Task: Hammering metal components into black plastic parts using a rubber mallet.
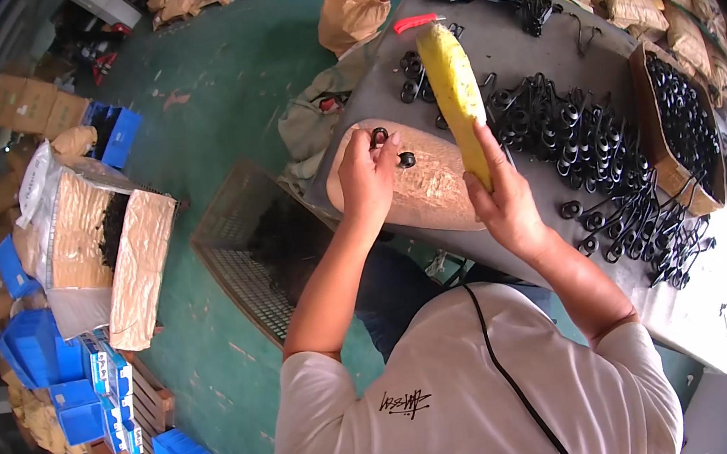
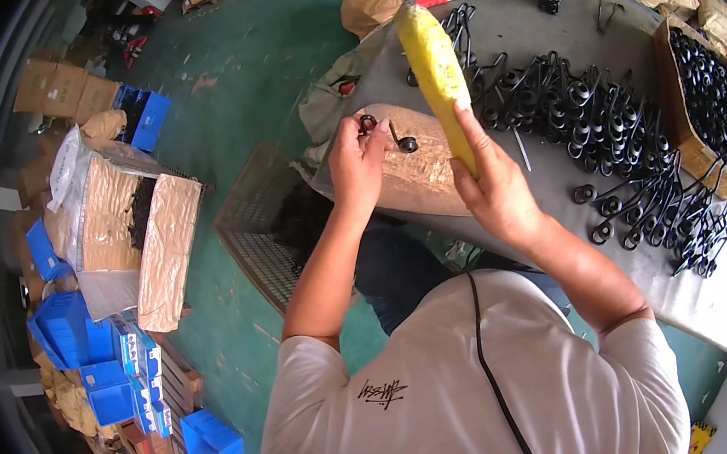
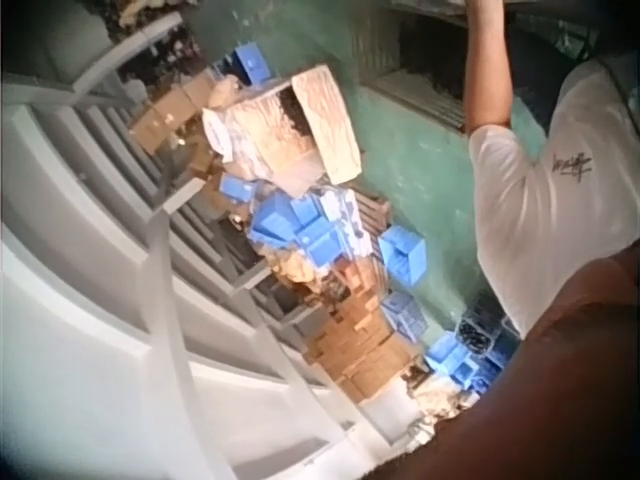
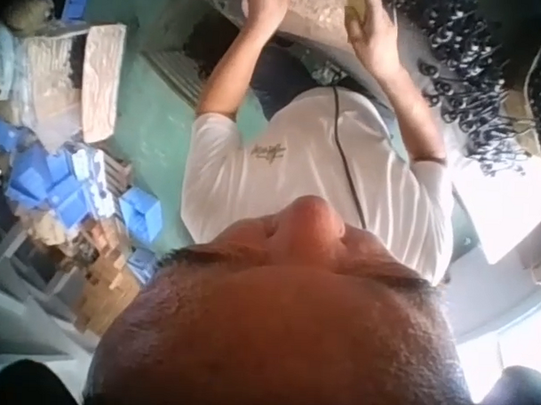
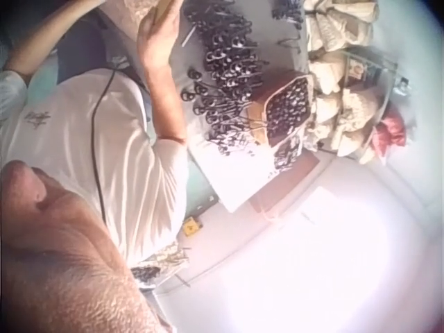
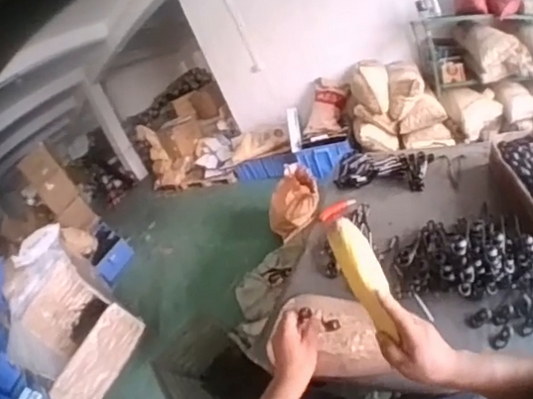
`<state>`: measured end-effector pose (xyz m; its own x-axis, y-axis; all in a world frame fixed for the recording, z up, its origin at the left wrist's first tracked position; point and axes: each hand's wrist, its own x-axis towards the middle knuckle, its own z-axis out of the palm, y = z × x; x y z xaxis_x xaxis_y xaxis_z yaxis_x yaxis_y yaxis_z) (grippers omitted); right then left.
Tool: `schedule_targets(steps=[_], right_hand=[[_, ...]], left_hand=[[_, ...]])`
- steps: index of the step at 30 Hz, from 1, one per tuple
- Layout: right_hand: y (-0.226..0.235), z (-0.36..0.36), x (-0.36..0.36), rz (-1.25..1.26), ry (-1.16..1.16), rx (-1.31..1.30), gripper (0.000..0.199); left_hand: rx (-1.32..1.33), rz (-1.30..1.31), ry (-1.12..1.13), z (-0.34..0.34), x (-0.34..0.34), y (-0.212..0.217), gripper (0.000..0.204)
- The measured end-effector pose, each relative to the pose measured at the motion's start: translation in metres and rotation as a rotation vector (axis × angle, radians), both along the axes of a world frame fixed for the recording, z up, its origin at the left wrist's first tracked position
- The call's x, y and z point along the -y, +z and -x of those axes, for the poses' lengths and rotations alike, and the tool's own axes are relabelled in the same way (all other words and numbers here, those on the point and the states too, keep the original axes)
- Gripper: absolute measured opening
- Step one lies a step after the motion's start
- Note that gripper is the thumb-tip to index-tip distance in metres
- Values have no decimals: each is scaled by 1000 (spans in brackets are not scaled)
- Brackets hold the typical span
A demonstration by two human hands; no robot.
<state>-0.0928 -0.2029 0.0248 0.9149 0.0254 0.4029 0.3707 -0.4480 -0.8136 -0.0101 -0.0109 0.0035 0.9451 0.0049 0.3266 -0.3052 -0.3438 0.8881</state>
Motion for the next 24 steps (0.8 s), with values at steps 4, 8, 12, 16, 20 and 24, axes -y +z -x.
schedule_targets(steps=[4,8,12,16,20,24], right_hand=[[-65,-8,-13,200,70,-99,76],[-109,-22,-10,151,146,-363,70],[-80,-28,-2,128,79,-337,67],[-35,-17,-3,131,4,23,70],[18,-16,-16,86,-92,272,75],[-24,-22,-22,249,-61,270,84]], left_hand=[[44,-127,36,5,2,-1,21],[87,-154,36,-8,-7,-22,17],[-33,-132,106,0,-14,-5,18],[142,-235,93,10,-14,-10,26],[114,-271,68,16,-12,-1,26],[129,-326,60,13,-8,-4,26]])
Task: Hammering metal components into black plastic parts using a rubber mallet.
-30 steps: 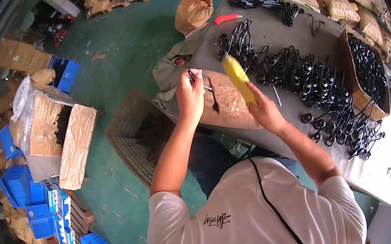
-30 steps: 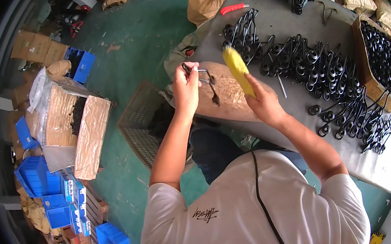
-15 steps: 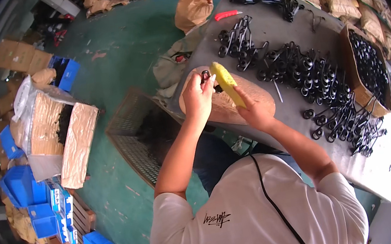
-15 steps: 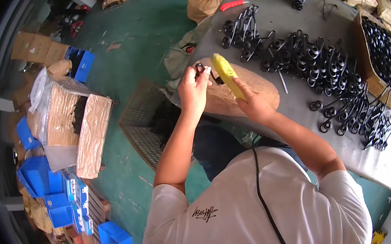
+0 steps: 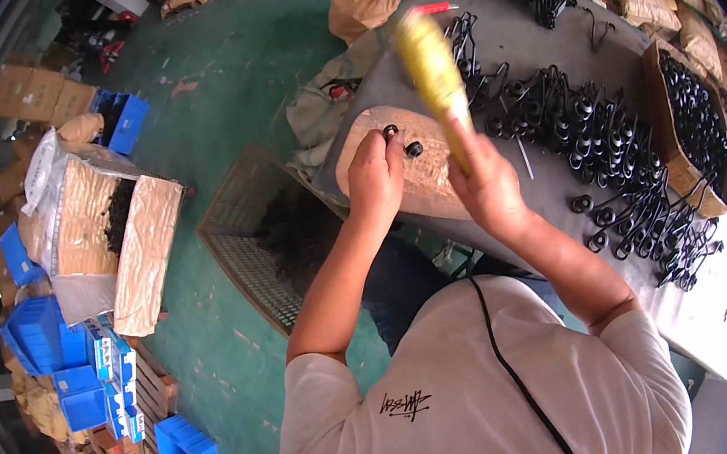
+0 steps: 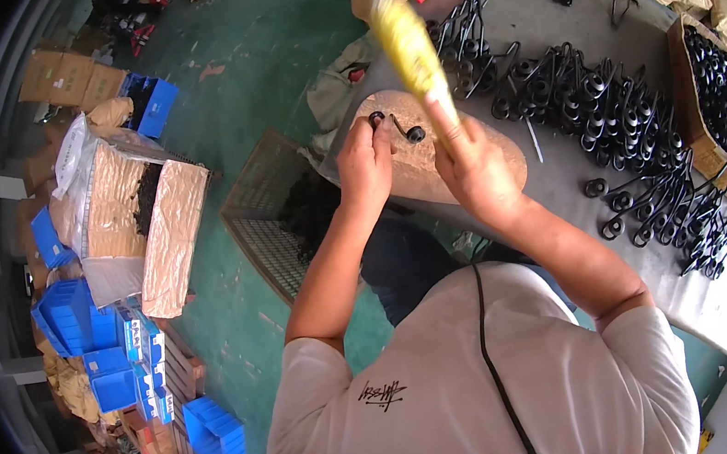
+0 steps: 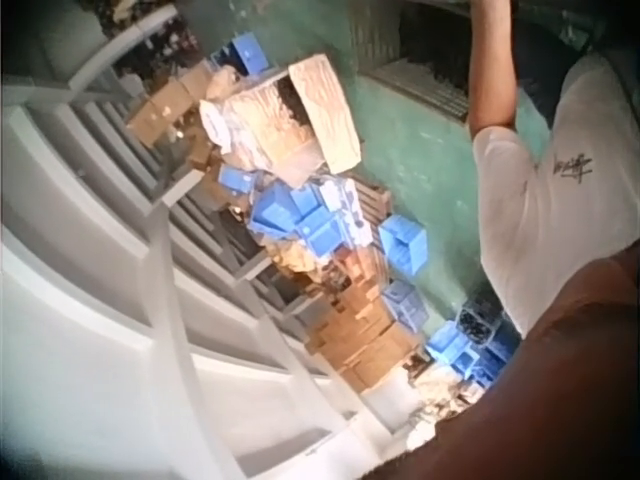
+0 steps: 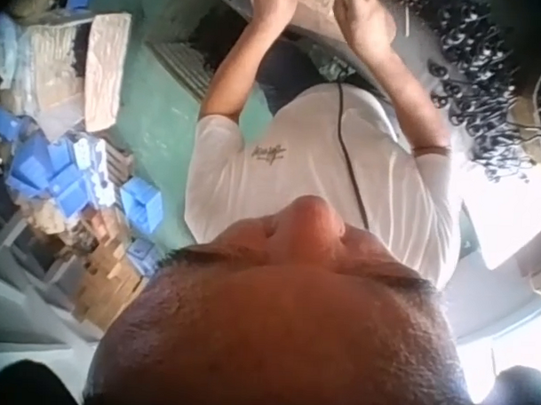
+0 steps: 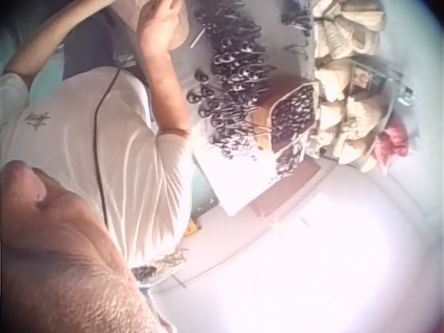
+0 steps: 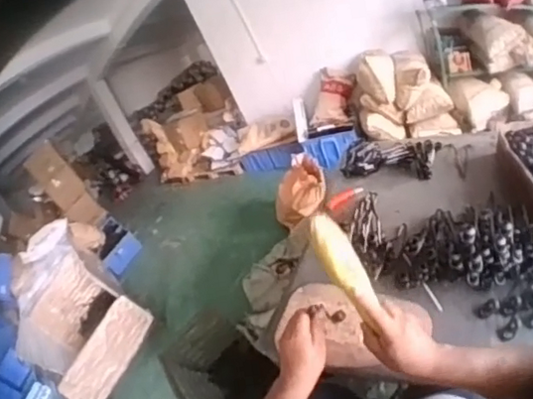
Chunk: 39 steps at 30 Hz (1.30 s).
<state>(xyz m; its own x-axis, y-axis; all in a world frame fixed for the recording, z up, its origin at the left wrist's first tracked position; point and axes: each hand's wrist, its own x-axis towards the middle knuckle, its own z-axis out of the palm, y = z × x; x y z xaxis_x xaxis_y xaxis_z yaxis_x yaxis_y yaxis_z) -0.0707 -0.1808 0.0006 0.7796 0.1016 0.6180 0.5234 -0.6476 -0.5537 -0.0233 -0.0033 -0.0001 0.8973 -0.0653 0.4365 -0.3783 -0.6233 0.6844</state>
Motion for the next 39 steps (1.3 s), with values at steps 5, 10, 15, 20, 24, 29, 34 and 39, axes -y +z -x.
schedule_targets(steps=[5,10,15,20,24,29,34,39], right_hand=[[-73,-11,9,305,5,-866,76],[-72,-9,41,2,70,-696,69],[-87,6,64,-9,97,-592,71],[-90,13,63,59,154,-627,75],[-85,12,65,51,158,-671,76],[-76,15,59,107,138,-707,75],[-69,17,60,105,119,-741,75],[-73,15,59,63,160,-629,73]], left_hand=[[-71,43,-32,-1,-3,-12,26],[-15,18,68,6,-5,6,29],[-158,147,368,8,-72,14,36],[-347,-379,415,3,-136,27,41],[-41,-510,337,-27,-112,11,33],[-40,-156,-138,-93,14,-9,18],[-43,-228,-265,-148,133,-64,21],[-151,-530,-167,-176,175,-88,34]])
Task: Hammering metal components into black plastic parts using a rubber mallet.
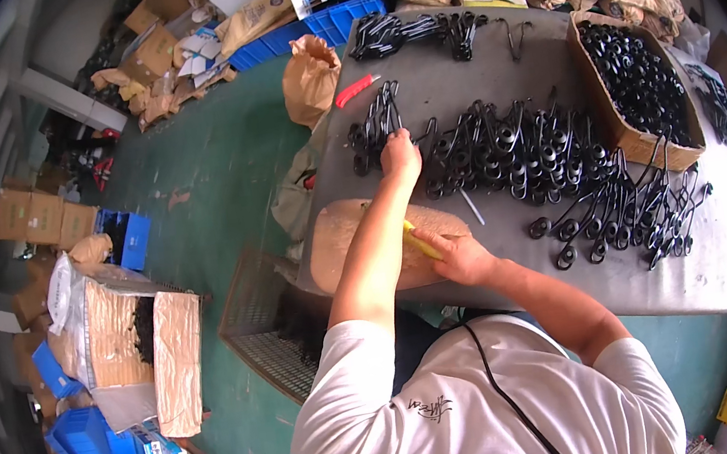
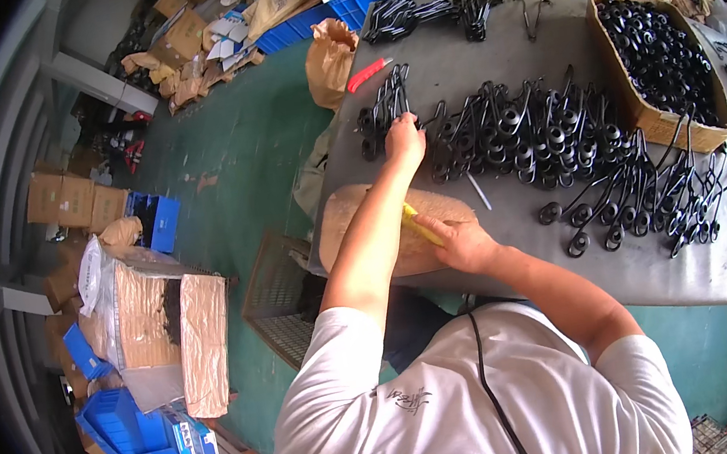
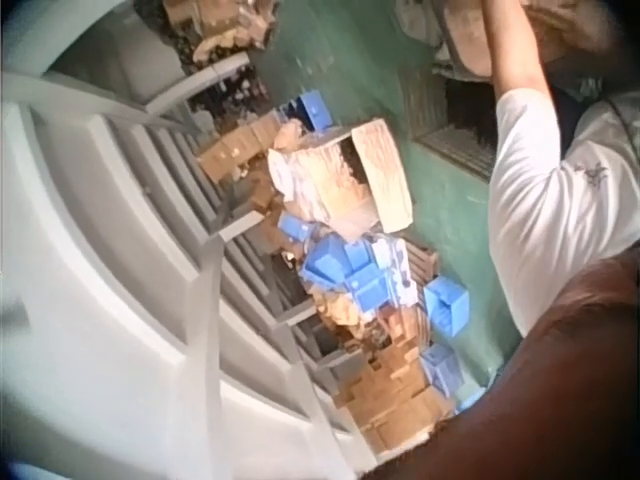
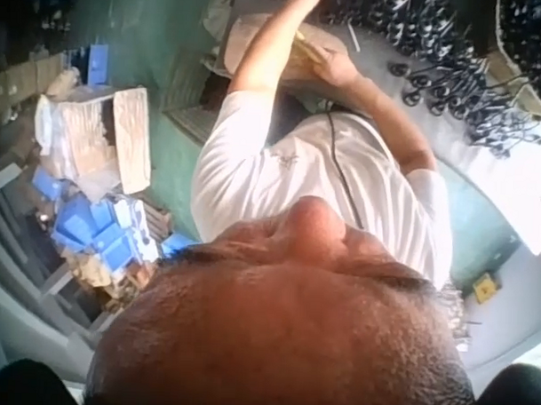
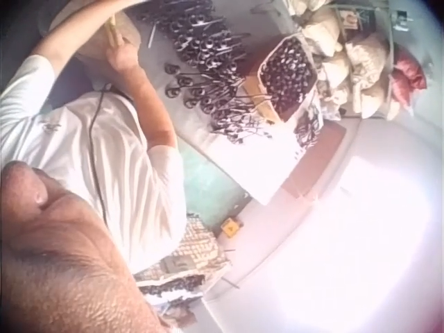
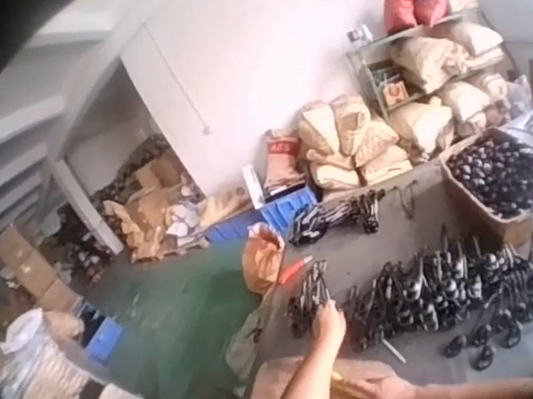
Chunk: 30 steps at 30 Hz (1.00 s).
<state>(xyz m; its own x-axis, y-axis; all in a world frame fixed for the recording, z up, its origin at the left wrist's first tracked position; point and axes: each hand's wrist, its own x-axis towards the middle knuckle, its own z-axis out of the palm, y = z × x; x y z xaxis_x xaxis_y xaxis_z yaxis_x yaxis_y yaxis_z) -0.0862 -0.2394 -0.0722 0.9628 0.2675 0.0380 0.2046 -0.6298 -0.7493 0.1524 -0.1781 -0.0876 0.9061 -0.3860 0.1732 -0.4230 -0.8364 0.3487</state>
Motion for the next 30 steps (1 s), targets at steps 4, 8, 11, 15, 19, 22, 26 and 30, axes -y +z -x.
schedule_targets(steps=[4,8,11,15,19,22,26,30], right_hand=[[6,-6,1,54,38,-179,77],[-23,-5,12,47,26,-37,77],[4,0,7,39,50,-138,76],[14,34,14,-352,76,-507,76],[8,59,22,-672,-21,-687,79],[26,67,28,-729,-54,-710,76],[61,61,20,-522,-159,-597,76],[81,41,-5,-300,-170,59,71]], left_hand=[[-13,-17,-10,-10,-1,-4,36],[-232,263,241,5,2,12,40],[-477,743,69,-15,-67,3,22],[-826,1292,-3,33,-102,53,38],[-809,1313,-3,73,-147,81,34],[-837,1228,11,87,-179,76,27],[-760,990,47,100,-202,76,25],[-516,1008,70,113,-204,88,19]])
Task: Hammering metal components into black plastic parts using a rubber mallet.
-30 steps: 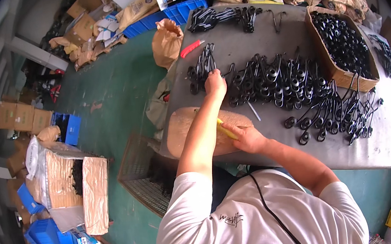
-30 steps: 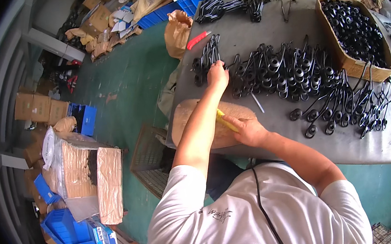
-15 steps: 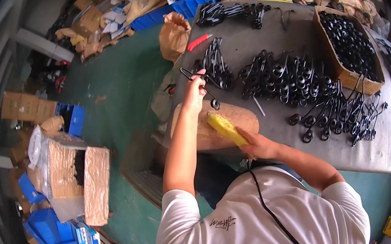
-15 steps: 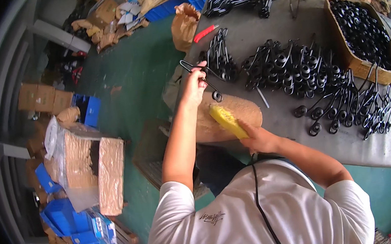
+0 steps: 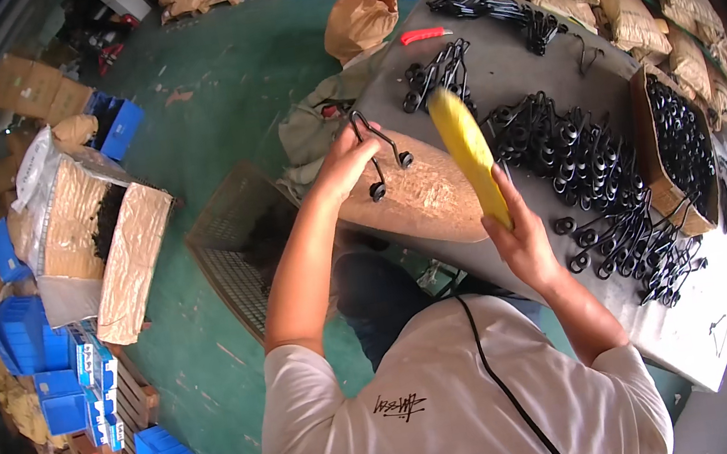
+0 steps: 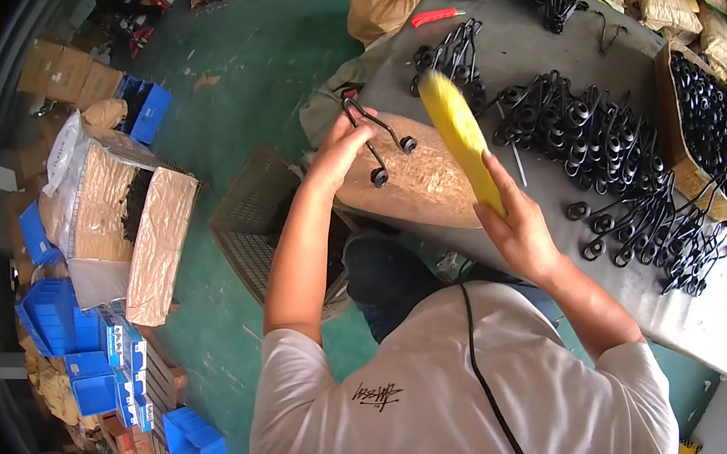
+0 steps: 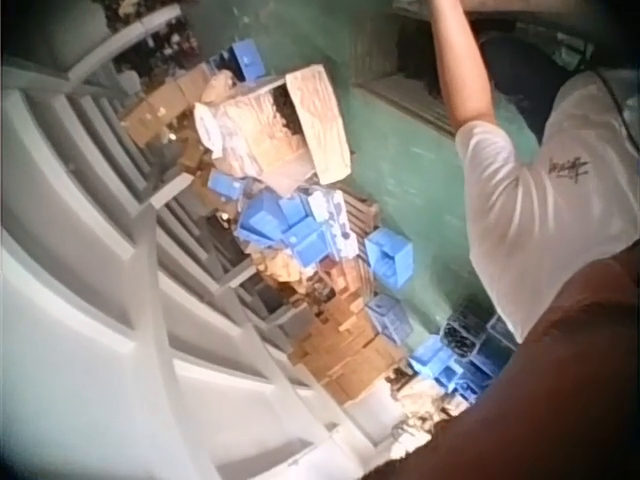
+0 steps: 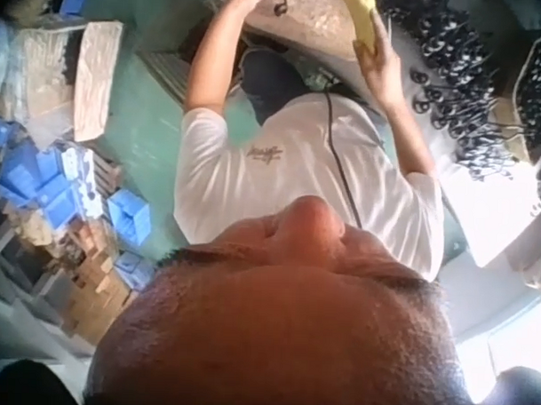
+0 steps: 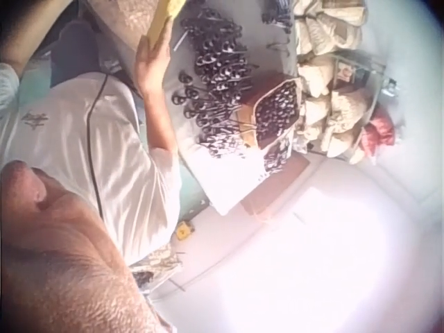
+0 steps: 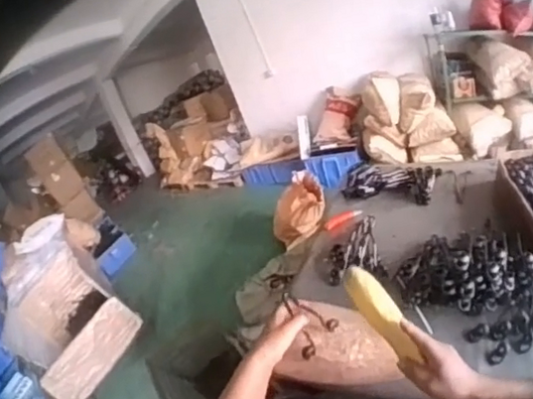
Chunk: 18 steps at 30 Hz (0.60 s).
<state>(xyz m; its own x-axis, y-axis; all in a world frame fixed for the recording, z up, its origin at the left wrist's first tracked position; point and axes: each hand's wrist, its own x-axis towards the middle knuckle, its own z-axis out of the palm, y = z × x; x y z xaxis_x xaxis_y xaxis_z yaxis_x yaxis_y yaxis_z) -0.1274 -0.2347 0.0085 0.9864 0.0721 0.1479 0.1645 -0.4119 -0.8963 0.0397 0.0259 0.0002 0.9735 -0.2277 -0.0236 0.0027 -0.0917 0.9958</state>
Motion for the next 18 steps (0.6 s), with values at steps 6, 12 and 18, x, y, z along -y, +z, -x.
schedule_targets(steps=[6,12,18], right_hand=[[-49,-61,-35,307,4,183,74],[-63,-76,-23,331,100,-380,75],[-11,-50,-16,19,6,93,68]], left_hand=[[497,-527,80,-7,2,-2,28],[759,-525,161,-9,-1,-10,24],[410,-90,296,23,19,-7,17]])
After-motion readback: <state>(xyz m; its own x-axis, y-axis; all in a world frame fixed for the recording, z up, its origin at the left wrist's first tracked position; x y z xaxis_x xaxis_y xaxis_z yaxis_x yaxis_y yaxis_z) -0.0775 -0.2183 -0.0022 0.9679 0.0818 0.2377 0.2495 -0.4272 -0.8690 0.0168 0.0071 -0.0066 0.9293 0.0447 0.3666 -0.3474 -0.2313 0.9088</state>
